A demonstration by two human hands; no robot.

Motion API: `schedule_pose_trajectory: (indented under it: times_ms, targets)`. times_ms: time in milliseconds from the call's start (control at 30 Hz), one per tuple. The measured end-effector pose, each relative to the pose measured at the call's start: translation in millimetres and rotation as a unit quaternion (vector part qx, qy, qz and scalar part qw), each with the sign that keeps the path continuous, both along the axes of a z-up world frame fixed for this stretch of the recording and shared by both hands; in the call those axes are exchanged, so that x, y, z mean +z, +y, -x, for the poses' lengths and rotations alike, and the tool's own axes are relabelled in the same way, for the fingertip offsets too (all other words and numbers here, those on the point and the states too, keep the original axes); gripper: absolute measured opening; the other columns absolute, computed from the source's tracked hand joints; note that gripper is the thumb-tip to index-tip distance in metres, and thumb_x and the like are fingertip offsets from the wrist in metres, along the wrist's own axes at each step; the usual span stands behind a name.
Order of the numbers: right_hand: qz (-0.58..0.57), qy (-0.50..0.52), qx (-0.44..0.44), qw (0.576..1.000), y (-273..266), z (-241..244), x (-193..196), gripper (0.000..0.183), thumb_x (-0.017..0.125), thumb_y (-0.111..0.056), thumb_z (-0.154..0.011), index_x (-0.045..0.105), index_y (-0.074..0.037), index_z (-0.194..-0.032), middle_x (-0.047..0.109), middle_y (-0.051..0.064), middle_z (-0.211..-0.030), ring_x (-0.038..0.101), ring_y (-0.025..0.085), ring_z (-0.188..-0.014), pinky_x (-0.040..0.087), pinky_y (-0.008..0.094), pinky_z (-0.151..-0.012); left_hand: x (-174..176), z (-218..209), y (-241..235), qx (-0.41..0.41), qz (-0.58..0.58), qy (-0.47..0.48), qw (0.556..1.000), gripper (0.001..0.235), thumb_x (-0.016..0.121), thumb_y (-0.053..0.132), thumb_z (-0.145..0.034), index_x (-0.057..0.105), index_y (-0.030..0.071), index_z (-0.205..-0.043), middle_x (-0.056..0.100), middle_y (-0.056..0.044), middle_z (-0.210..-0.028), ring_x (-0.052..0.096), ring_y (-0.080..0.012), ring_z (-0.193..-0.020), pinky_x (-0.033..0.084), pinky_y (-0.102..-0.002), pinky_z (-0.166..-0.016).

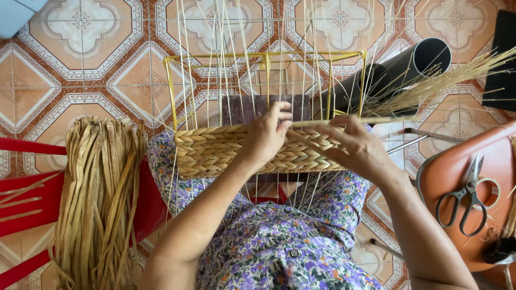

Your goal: The person weaves dried palm leaves into a rectangular basket using a metal frame jig. They interlace the leaves through vertical wires, pull them tight, and occasionally trim excess material with scissors.

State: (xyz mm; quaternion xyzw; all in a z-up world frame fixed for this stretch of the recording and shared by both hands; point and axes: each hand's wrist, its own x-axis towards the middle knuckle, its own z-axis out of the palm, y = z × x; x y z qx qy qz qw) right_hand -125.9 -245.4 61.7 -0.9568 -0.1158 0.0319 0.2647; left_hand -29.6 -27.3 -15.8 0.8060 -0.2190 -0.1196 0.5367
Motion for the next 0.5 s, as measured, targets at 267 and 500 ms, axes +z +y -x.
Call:
schedule_pose_trajectory:
  times_ms: [267, 500]
  targets:
    - [-0.286, 0.095, 0.005, 0.953, -28.4, -29.0, -3.3, 0.026, 0.066, 0.003, -0.093, 0.074, -0.010, -0.114, 0.075, 0.008, -0.108, 0.072, 0.014, -0.099, 0.062, 0.032, -0.085, 30.9, -47.1, -8.2, -0.250, -0.122, 0.298, 0.913, 0.021, 0.059, 0.017, -0.098, 0.063, 0.008, -0.116, 0.070, -0.009, -0.093, 0.074, -0.0140, -0.059, 0.056, -0.023, -0.043]
    - [-0.113, 0.186, -0.144, 0.965, 10.1, -60.5, -39.2, 0.038, 0.071, -0.003, -0.088, 0.062, -0.004, -0.125, 0.072, 0.005, -0.089, 0.068, 0.011, -0.075, 0.055, 0.026, -0.062, 27.1, -20.5, -4.8, -0.193, -0.047, 0.159, 0.967, 0.013, 0.049, 0.013, -0.105, 0.054, 0.002, -0.110, 0.072, -0.014, -0.083, 0.072, -0.0136, -0.052, 0.054, -0.024, -0.040]
